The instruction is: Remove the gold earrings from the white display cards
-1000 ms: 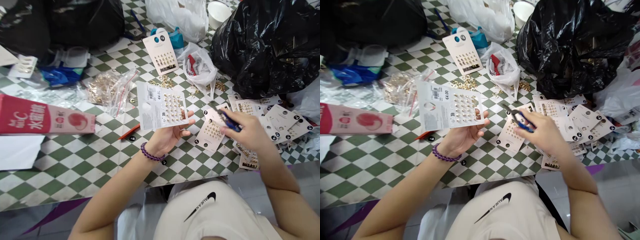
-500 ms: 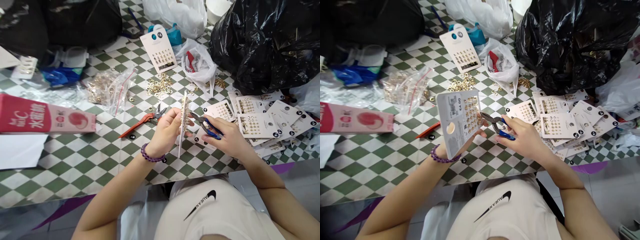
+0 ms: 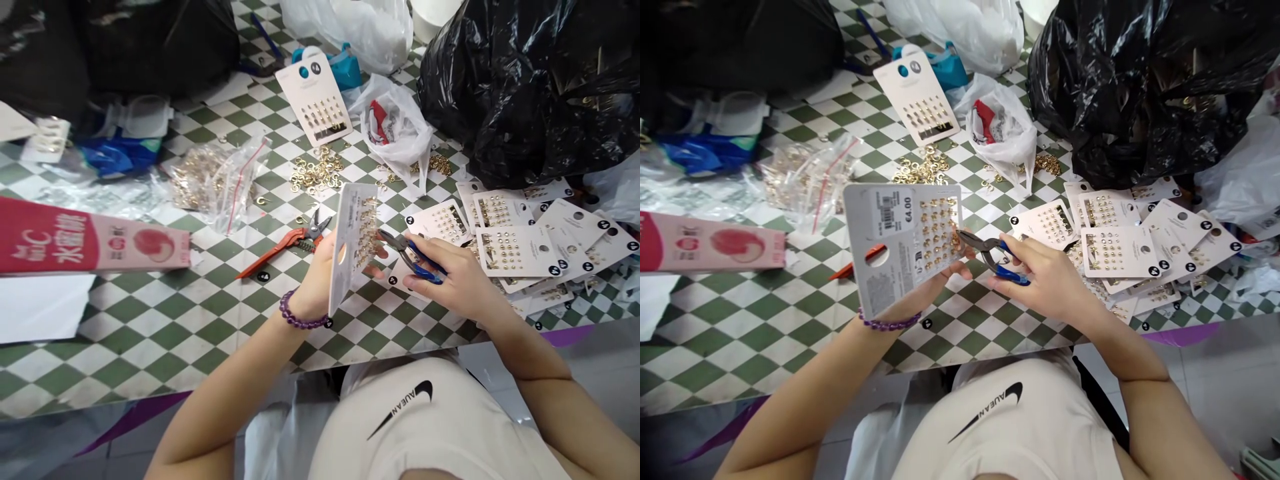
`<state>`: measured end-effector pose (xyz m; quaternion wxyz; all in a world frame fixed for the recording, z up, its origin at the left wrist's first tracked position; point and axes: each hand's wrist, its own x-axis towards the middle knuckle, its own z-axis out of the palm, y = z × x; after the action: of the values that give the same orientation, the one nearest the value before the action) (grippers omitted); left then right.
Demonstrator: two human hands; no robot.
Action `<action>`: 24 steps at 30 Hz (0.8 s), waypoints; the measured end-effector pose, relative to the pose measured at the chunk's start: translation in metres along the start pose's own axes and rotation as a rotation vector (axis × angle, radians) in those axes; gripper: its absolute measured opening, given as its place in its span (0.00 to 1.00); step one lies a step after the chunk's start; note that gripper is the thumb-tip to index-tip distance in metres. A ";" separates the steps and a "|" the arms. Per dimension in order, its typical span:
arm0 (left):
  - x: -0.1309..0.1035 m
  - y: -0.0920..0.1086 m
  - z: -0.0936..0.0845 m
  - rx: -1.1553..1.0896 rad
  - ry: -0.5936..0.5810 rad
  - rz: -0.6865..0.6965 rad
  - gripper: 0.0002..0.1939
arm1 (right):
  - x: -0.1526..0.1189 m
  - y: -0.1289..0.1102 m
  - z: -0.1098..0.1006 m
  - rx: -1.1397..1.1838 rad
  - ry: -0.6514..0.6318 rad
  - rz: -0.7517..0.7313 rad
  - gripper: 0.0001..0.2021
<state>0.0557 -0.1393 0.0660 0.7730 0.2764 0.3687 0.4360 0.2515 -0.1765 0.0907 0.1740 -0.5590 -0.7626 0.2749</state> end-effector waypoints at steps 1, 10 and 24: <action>0.000 -0.001 -0.001 0.011 -0.002 0.007 0.10 | 0.000 0.000 0.000 0.004 0.000 -0.006 0.28; 0.002 -0.005 -0.006 0.076 -0.032 0.050 0.17 | 0.000 0.002 0.003 -0.029 0.048 -0.047 0.27; 0.004 -0.008 -0.007 0.121 -0.024 0.015 0.19 | -0.001 0.004 0.005 -0.170 0.128 -0.140 0.27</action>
<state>0.0552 -0.1386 0.0553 0.7559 0.3307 0.3831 0.4154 0.2520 -0.1779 0.0849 0.1931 -0.5333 -0.8078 0.1605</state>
